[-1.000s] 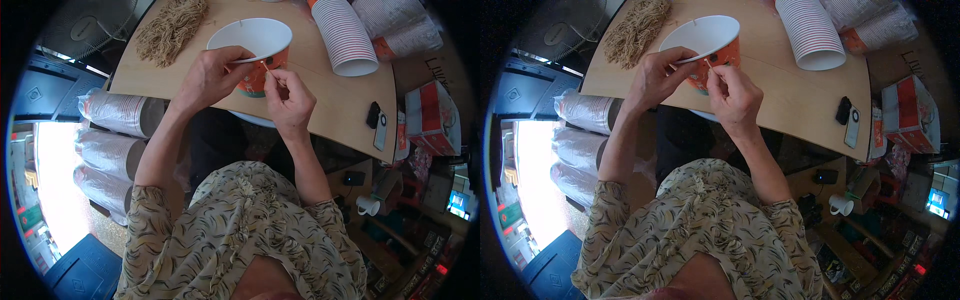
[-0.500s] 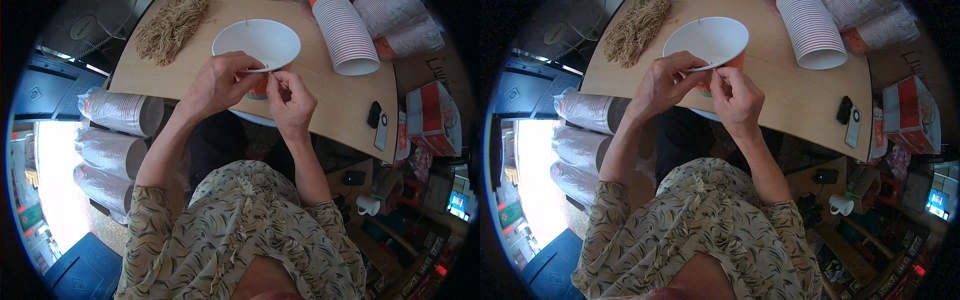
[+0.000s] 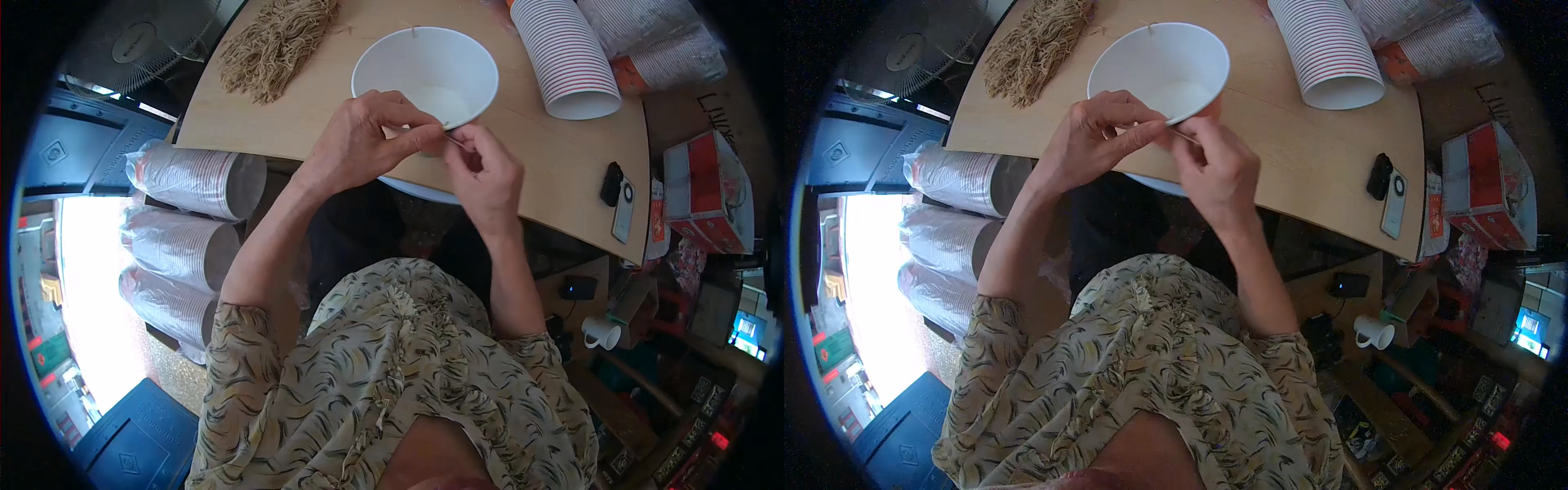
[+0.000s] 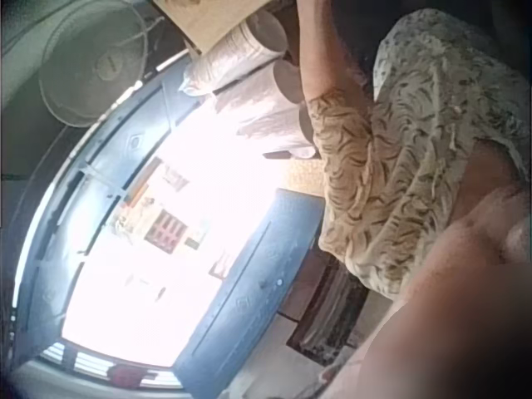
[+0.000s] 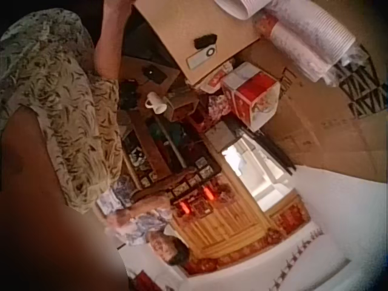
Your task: Manually attaching string handles to paper buckets at a workspace.
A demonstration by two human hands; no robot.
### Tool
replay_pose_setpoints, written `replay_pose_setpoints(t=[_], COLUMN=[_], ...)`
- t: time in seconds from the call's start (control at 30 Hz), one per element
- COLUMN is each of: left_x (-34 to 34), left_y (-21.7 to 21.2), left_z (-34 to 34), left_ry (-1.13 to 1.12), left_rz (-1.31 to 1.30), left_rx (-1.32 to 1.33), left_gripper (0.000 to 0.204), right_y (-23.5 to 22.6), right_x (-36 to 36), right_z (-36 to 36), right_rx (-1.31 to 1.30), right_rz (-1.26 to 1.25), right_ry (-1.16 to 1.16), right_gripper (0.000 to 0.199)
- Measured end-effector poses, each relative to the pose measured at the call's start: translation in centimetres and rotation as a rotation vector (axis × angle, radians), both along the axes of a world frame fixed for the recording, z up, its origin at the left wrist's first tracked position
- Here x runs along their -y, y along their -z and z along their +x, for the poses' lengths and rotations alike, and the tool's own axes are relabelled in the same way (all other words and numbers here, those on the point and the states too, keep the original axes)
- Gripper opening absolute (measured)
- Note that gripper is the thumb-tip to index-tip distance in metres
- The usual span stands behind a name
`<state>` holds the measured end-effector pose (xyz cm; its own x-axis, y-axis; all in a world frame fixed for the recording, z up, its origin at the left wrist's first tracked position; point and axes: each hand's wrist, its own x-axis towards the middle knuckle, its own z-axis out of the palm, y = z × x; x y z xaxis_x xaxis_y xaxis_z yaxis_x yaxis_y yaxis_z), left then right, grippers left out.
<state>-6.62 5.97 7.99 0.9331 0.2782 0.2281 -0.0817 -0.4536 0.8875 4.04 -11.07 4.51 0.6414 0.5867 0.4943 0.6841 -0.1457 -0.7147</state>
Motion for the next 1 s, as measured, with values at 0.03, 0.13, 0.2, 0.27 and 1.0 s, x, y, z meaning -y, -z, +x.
replay_pose_setpoints(t=[0.03, 0.13, 0.2, 0.27, 1.0], left_x=[-0.2, -0.5, -0.5, -0.8, -1.3], left_y=[0.0, -0.1, -0.1, 0.0, -1.4], left_z=[-0.1, 0.1, 0.3, 0.5, 0.1], left_ry=[-0.001, 0.053, 0.097, 0.113, 0.104], left_rz=[-0.003, 0.036, 0.127, 0.120, -0.157], left_rx=[0.001, -0.007, -0.007, -0.036, -0.091], left_gripper=[0.016, 0.014, 0.012, 0.014, 0.030], right_y=[-0.3, -2.0, -3.6, -5.9, -2.7], right_x=[0.7, 2.7, 2.8, 2.1, -0.8], right_z=[0.6, 4.3, 6.6, 6.9, 2.9], right_rx=[-0.013, 0.199, 0.334, 0.325, 0.097], right_rz=[-0.122, -0.229, -0.155, -0.108, 0.146], right_ry=[0.028, 0.259, 0.327, 0.323, -0.182], right_gripper=[0.014, 0.010, 0.007, 0.007, 0.016])
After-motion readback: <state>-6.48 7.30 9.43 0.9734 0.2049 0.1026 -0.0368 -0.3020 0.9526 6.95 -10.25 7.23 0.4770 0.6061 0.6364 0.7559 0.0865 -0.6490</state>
